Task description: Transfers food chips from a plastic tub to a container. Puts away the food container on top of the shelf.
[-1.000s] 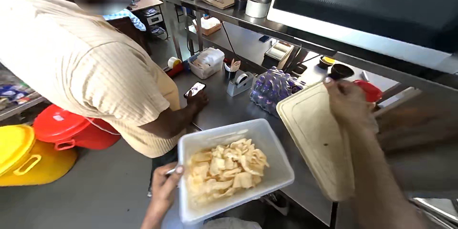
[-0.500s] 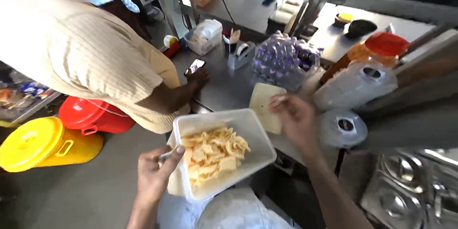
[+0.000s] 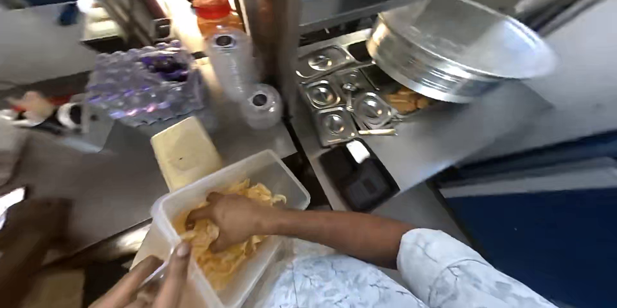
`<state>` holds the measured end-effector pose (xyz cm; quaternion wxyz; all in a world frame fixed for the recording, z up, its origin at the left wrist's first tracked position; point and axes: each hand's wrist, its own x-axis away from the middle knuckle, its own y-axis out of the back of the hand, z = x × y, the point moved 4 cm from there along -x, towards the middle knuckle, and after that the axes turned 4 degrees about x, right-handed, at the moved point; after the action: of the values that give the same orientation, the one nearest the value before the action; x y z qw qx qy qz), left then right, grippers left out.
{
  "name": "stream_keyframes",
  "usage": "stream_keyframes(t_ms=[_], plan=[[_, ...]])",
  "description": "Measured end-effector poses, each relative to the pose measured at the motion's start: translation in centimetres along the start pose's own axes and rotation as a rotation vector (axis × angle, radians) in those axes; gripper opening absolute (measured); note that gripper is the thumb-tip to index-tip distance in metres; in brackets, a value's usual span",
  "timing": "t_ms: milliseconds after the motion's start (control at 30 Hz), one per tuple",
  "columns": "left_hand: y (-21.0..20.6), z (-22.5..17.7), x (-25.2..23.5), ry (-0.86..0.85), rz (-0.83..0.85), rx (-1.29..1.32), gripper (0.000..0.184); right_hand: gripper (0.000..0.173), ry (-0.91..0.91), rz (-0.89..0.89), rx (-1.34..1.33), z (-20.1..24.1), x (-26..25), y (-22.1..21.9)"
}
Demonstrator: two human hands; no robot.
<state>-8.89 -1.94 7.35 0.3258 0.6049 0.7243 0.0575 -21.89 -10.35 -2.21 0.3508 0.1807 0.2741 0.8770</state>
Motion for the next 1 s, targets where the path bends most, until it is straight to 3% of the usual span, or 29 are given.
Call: stream_keyframes(t_ms=[200,300,433,567,700,800,1000], plan=[[-2.7,-0.5,0.0,0.022,0.014,0.075,0.033,0.062,-0.103,-0.152,-0.060,-2.5,7.8,4.1],[-3.6,-0.1,-0.2,0.044,0.006,0.085,0.039,0.066,-0.122,-0.258,-0.126,-3.9,9.9,5.3],[-4.5,0.4,-0.5,0.070,0.029,0.106,0.046,0.064,-0.145,-0.375,-0.323,-5.4,12.2,6.9],[-4.3,1.1,-1.0,0.048,0.028,0.161,0.036,0.062,-0.231,-0.570,-0.542,-6.4,17.5,10.1],[-3.6,2.4,-1.2,0.048,0.033,0.130,0.038,0.059,-0.475,-0.850,-0.147,-13.1,23.9,11.6],[-3.5,3.3,-1.4,0.064,0.058,0.127,0.039,0.056,-0.666,-0.869,0.156,-19.7,25.2,9.0],[-3.1,3.7,-2.1,0.057,0.158,0.059,0.042,0.035,-0.578,-0.813,0.428,-25.8,23.6,4.4]])
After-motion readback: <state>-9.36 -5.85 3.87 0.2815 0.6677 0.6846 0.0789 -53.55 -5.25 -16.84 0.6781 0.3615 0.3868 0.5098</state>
